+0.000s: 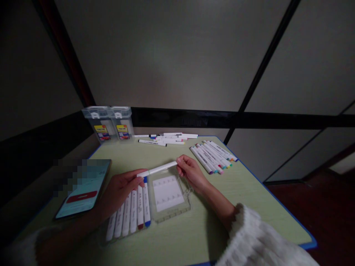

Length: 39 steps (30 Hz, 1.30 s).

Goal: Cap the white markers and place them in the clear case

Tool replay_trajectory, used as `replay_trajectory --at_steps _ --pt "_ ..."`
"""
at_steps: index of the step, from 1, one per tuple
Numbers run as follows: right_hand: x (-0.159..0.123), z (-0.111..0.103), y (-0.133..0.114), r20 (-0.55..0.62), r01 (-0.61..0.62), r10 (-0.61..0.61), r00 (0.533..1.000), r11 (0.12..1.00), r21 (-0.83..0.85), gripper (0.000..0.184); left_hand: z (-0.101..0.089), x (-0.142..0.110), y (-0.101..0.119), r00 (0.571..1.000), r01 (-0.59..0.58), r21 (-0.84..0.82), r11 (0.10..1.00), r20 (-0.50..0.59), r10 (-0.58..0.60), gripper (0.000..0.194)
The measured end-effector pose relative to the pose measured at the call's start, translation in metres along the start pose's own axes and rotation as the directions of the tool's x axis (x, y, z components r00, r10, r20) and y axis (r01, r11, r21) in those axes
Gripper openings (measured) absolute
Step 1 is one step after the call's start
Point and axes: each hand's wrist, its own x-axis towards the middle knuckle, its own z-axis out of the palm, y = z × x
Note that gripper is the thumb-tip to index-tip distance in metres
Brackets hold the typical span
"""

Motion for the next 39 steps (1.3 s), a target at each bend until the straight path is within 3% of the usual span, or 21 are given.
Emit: replay_trajectory --at_steps 16,33,39 --pt "0.0025 -0.0041 0.0045 -0.028 0.048 -0.052 0.998 0.992 -0.119 0.038 0.0003 -0.0006 0.0032 0.999 -0.039 0.081 0.996 -0.004 0.04 0.031" --pt "0.0 -0.0014 0.0028 -0.018 0.025 -0.029 0.999 0.982 -0.186 0.041 0.0 -0.0002 0.0026 0.997 -0.067 0.004 0.998 0.032 0.066 0.019" --pt "0.0013 -0.0018 0.0033 -0.034 0.013 -0.019 0.999 0.986 -0.167 0.037 0.0012 0.0002 0.0058 0.995 -0.102 0.012 0.995 0.02 0.101 0.029"
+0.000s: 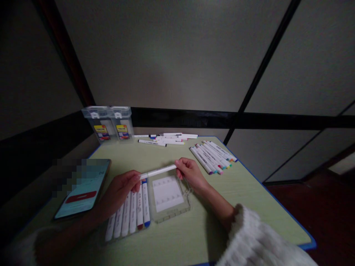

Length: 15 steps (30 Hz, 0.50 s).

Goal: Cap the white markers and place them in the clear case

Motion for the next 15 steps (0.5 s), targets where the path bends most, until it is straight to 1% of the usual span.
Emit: replay_trajectory --at_steps 5,8,15 --pt "-0.0011 0.0022 -0.0034 -0.002 0.017 -0.017 1.0 1.0 0.021 0.034 0.0003 -0.0006 -0.0014 1.0 0.026 -0.057 0.998 0.012 -0.026 0.036" --pt "-0.0021 0.004 -0.006 -0.001 0.01 -0.01 1.0 0.999 0.038 0.032 0.0008 -0.0009 -0.0031 0.999 0.044 -0.062 0.997 0.007 -0.044 0.038" --pt "-0.0025 0.0041 -0.0069 0.009 -0.004 0.003 1.0 0.995 0.104 0.027 0.0017 -0.0003 -0.0041 0.995 0.104 -0.075 0.992 0.008 -0.103 0.038"
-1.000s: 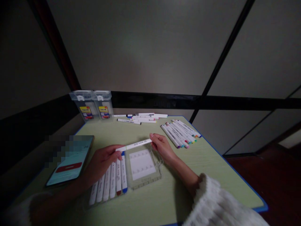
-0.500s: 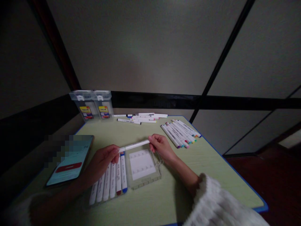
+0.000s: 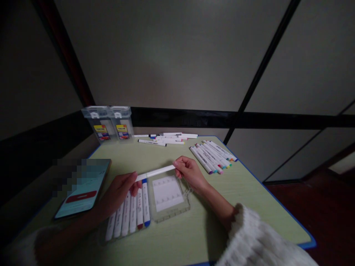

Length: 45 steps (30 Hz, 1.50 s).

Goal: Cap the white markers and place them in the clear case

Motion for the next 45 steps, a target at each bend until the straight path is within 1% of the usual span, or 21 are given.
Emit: replay_trajectory --at_steps 9,13,22,34,45 --pt "-0.001 -0.001 0.001 0.042 0.03 -0.032 0.999 0.999 0.042 0.018 -0.001 0.0 -0.003 0.999 0.043 -0.038 0.998 0.032 -0.041 0.042" --pt "0.0 -0.001 0.001 0.055 0.024 -0.027 0.998 0.998 0.058 0.018 -0.001 0.001 -0.001 0.995 0.094 -0.065 0.993 0.04 -0.092 0.043" --pt "0.0 0.0 0.0 0.08 0.025 -0.03 0.996 0.998 0.057 0.019 -0.002 0.002 0.003 0.991 0.134 -0.091 0.987 0.016 -0.133 0.043" --pt "-0.001 -0.001 0.002 0.086 0.091 -0.083 0.993 0.992 -0.091 0.025 0.0 0.002 0.007 0.987 0.154 -0.081 0.985 -0.029 -0.157 0.042" --pt "0.0 -0.002 0.003 0.021 0.117 -0.116 0.993 0.956 -0.267 0.037 0.001 0.001 0.006 0.988 0.156 -0.088 0.984 0.013 -0.156 0.042"
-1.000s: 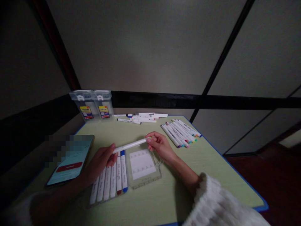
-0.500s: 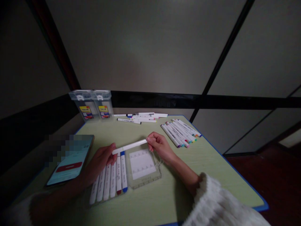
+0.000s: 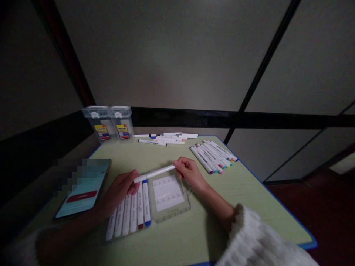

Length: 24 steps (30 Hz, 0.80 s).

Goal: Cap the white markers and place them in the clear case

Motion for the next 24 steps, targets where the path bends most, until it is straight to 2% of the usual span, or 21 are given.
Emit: replay_trajectory --at_steps 5,15,24 --pt "0.0004 0.0 -0.0015 -0.03 0.0 -0.001 1.0 0.999 -0.052 0.04 -0.0003 0.0022 -0.0032 1.0 -0.003 -0.009 1.0 -0.001 0.003 0.041" --pt "0.0016 0.0015 -0.0012 -0.113 -0.085 0.076 0.991 0.993 -0.076 0.048 -0.0006 0.0004 -0.0033 0.999 -0.003 -0.01 1.0 0.051 0.003 0.041" --pt "0.0002 0.0009 -0.0022 -0.122 -0.09 0.08 0.989 0.993 -0.073 0.049 -0.0018 -0.0007 -0.0033 0.993 -0.067 0.018 0.998 0.095 0.065 0.038"
